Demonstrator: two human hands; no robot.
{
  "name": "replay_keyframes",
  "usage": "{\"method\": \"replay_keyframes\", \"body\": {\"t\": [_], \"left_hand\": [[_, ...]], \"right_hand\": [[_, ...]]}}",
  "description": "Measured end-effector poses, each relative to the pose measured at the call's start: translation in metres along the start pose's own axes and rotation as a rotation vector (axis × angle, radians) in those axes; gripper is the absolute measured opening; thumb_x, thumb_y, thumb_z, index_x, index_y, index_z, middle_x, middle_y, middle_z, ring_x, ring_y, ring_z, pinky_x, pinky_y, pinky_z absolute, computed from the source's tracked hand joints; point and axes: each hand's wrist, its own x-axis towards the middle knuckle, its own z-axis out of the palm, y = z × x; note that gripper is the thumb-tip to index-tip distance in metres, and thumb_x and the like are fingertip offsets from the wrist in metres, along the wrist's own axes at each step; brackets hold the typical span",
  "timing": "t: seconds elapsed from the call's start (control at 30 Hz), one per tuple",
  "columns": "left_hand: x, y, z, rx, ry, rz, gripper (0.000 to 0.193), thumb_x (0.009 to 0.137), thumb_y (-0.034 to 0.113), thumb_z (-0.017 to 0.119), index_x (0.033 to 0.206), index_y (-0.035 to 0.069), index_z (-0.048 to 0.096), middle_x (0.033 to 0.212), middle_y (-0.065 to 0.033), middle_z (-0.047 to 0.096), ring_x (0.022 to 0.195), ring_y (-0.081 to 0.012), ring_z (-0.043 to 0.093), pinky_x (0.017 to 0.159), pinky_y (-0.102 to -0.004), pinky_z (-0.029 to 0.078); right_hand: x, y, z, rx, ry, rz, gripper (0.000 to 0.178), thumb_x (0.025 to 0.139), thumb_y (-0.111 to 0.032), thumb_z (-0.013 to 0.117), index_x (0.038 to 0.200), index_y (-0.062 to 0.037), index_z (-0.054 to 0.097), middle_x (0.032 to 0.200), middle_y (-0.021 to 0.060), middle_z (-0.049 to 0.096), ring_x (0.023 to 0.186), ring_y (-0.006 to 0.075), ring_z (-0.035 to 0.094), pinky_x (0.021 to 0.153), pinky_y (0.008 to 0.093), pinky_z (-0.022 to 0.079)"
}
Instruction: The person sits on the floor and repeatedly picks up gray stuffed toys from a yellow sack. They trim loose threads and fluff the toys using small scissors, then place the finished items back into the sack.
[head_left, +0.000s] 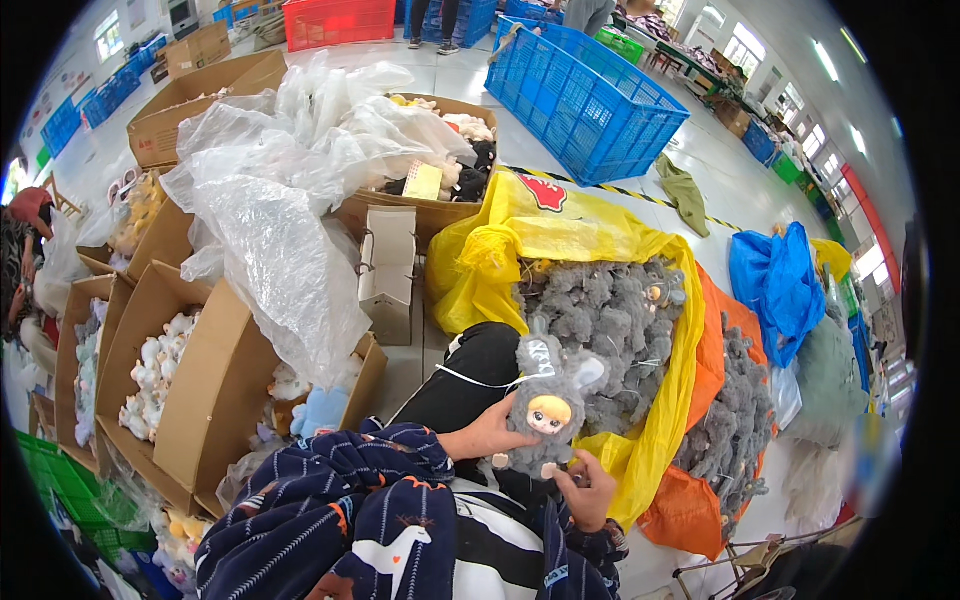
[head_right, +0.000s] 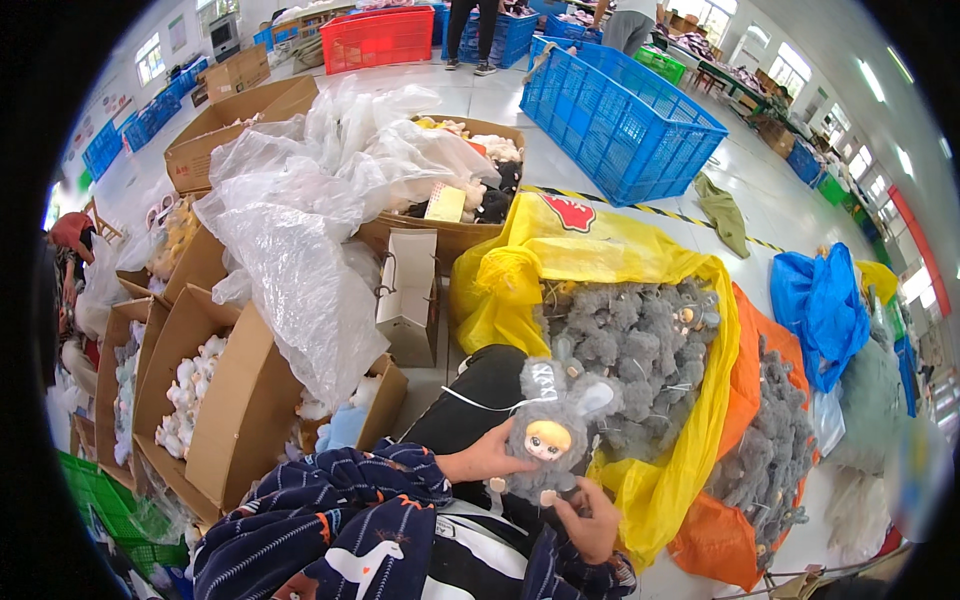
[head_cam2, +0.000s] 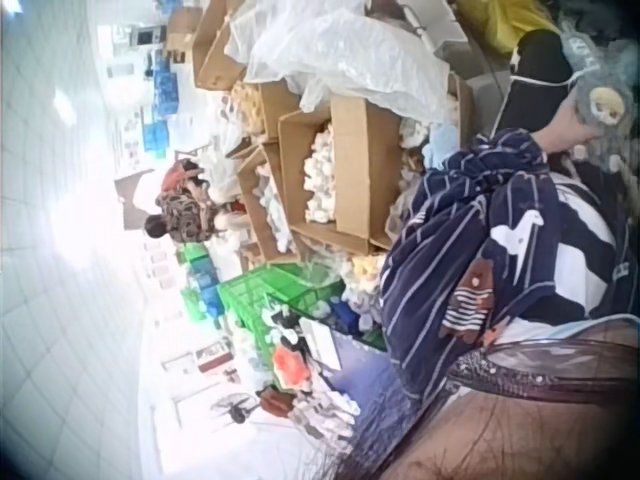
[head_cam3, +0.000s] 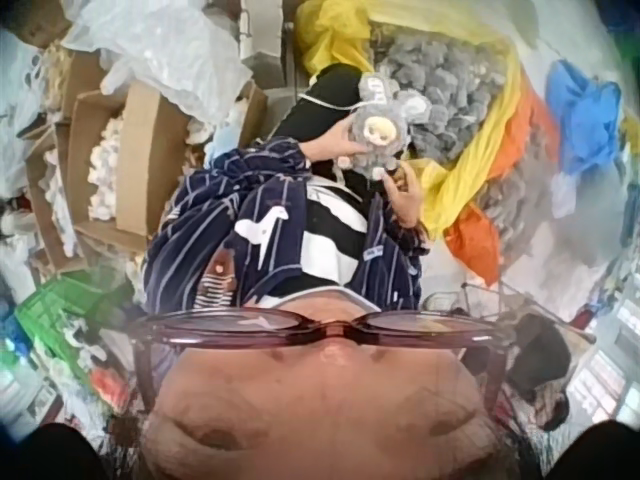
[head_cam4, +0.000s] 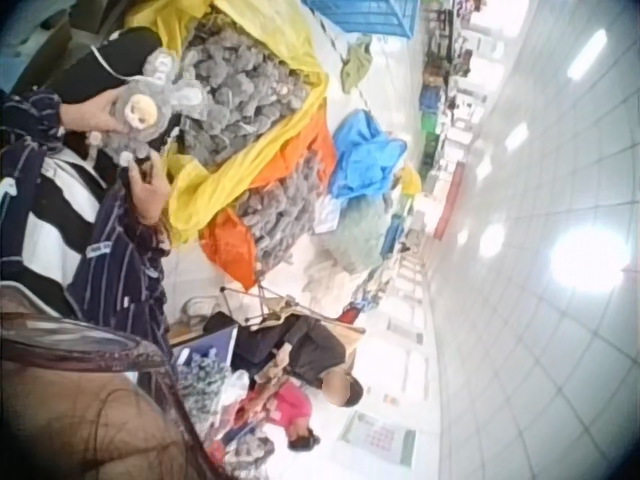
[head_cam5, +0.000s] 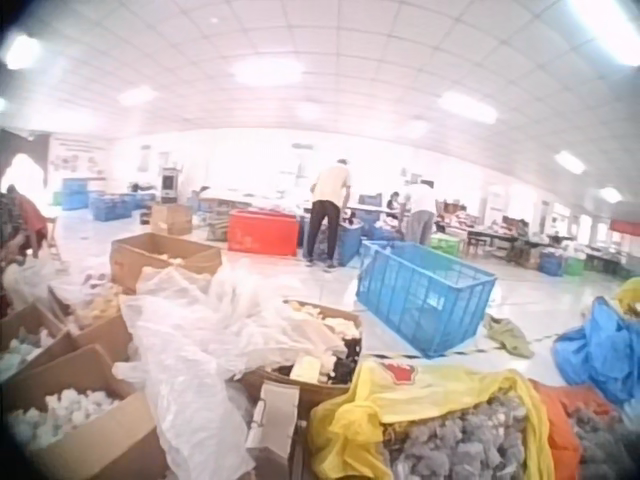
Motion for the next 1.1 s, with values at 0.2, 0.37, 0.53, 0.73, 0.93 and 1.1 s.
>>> {"method": "replay_keyframes", "body": {"t": [0.2,0.37,0.53,0.73,0.93,1.1], "left_hand": [[0.002,0.007,0.001,-0.002,0.12,0.059,0.071,0.071,0.005,0.071,0.13,0.002,0.031,0.122,-0.0069,0.046,0.11,-0.0136,0.045,0.095,-0.0289,0.036],[-0.002,0.005,0.003,-0.074,0.189,0.127,0.062,0.074,0.003,0.068,0.127,0.003,0.035,0.119,-0.0058,0.048,0.11,-0.0135,0.045,0.095,-0.0297,0.036],[0.012,0.018,0.003,0.054,0.097,0.181,0.072,0.073,0.008,0.07,0.131,0.002,0.029,0.117,-0.0079,0.05,0.108,-0.0139,0.047,0.093,-0.0291,0.037],[0.011,0.016,-0.011,0.066,0.028,-0.067,0.071,0.079,0.013,0.064,0.134,0.005,0.021,0.117,-0.0158,0.047,0.093,-0.0157,0.055,0.082,-0.0287,0.044],[0.021,0.029,0.012,-0.475,0.136,-0.071,0.053,0.085,0.023,0.056,0.129,0.006,0.031,0.118,-0.0079,0.048,0.105,-0.0177,0.05,0.09,-0.0335,0.04],[0.024,0.032,-0.012,-0.623,0.235,-0.156,0.04,0.086,0.026,0.052,0.118,0.003,0.047,0.113,-0.0065,0.055,0.104,-0.0186,0.051,0.093,-0.0343,0.039]], "right_hand": [[0.004,-0.014,0.027,0.231,-0.039,0.025,0.029,0.071,-0.005,0.07,0.096,0.0003,0.058,0.064,-0.0006,0.053,0.054,0.0013,0.041,0.047,0.0178,0.033],[0.007,-0.017,0.039,0.58,-0.037,0.367,0.019,0.077,-0.007,0.062,0.094,-0.0033,0.054,0.067,0.0031,0.054,0.051,0.0059,0.044,0.046,0.0212,0.037],[0.009,-0.023,0.033,1.165,0.077,0.564,0.014,0.078,-0.005,0.057,0.088,-0.0053,0.048,0.069,0.0078,0.053,0.046,0.0097,0.044,0.043,0.0232,0.038],[0.031,-0.01,0.036,0.296,0.334,0.011,0.011,0.074,0.0,0.066,0.081,-0.0062,0.06,0.067,-0.0038,0.05,0.051,0.004,0.044,0.047,0.0191,0.036],[0.024,0.006,0.041,-0.349,0.129,-0.519,0.029,0.065,-0.003,0.068,0.091,-0.0144,0.065,0.08,0.0102,0.058,0.054,0.0214,0.056,0.046,0.0282,0.044],[0.011,0.008,0.047,-0.032,0.056,-0.336,0.02,0.073,-0.009,0.064,0.093,-0.0104,0.065,0.088,0.0105,0.06,0.055,0.0153,0.056,0.047,0.0264,0.045]]}}
